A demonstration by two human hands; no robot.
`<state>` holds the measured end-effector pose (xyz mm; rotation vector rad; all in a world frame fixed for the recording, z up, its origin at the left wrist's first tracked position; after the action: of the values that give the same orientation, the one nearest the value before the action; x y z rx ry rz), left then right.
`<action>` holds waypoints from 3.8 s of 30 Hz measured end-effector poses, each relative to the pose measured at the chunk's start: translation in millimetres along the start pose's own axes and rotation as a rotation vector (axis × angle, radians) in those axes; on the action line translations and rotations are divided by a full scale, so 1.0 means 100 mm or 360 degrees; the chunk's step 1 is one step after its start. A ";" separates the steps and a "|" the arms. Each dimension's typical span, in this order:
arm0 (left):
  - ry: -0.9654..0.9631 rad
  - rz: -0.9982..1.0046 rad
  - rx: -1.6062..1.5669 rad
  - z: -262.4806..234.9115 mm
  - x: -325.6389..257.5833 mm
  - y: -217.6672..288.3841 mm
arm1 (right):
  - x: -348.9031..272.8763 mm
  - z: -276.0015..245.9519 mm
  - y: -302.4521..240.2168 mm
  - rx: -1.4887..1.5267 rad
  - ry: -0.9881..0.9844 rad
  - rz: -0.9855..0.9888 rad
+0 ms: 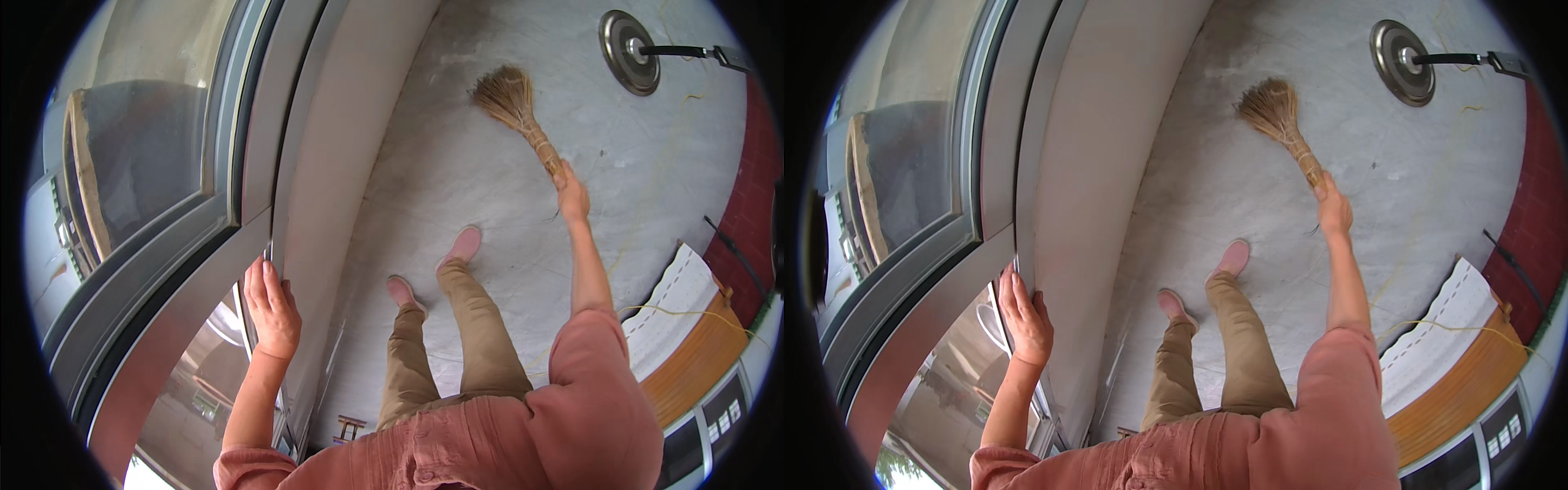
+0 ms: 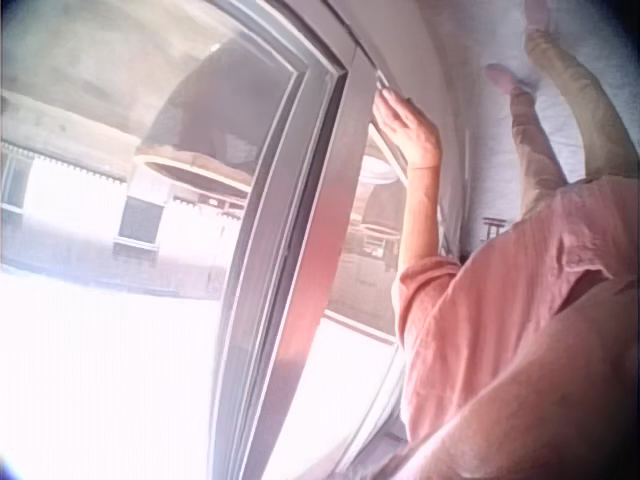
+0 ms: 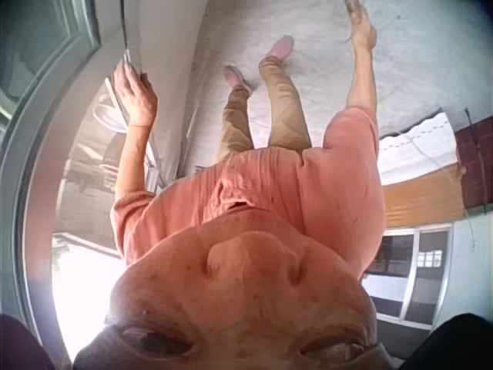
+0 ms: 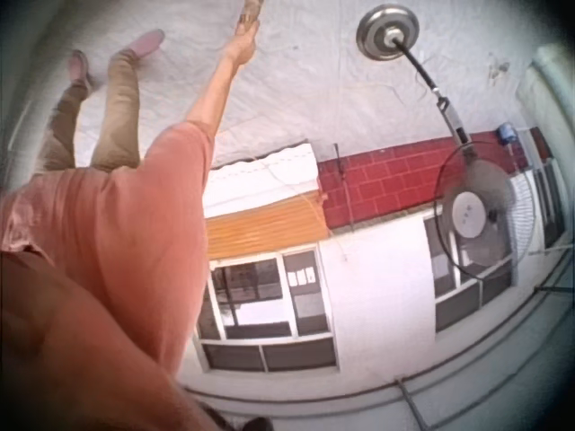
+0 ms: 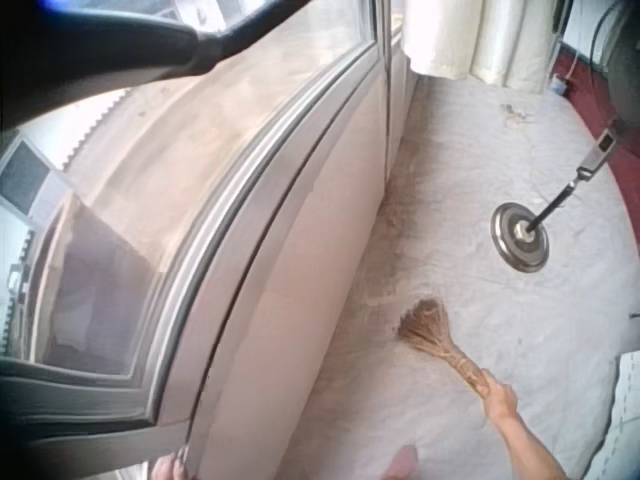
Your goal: The person sweeps a tiled floor using a traditional straw broom. They move a small blue stool out of the way to access the area underneath and continue sweeping debris into a pile. The person works around a standing fan and other household items, systematically cleaning the floor surface.
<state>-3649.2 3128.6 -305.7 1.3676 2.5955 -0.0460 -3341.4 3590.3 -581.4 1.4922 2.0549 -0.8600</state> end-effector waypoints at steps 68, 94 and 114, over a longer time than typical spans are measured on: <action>0.0069 0.0060 -0.0009 -0.03 -0.02 0.04 | -0.45 0.33 -1.04 -0.0567 -0.0300 -0.0589; -0.1616 -0.0766 -0.2691 1.34 -1.64 2.51 | -5.36 1.50 -0.30 0.0643 0.0340 -0.0342; -0.1586 0.1131 -0.0142 2.52 -4.22 3.20 | -8.05 4.71 2.64 0.3851 0.0350 0.0978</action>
<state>-3113.7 2936.7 -447.7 1.5838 1.2395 -0.3788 -2840.6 2775.3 -422.6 2.5416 -0.7050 -3.0044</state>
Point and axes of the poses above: each hand's wrist, its own x-axis towards the middle knuckle, its own z-axis out of the palm, y = z × x, the point moved 4 cm from there along x, towards the middle knuckle, and after that the axes turned 9 degrees about -y, right-handed, at the moved point
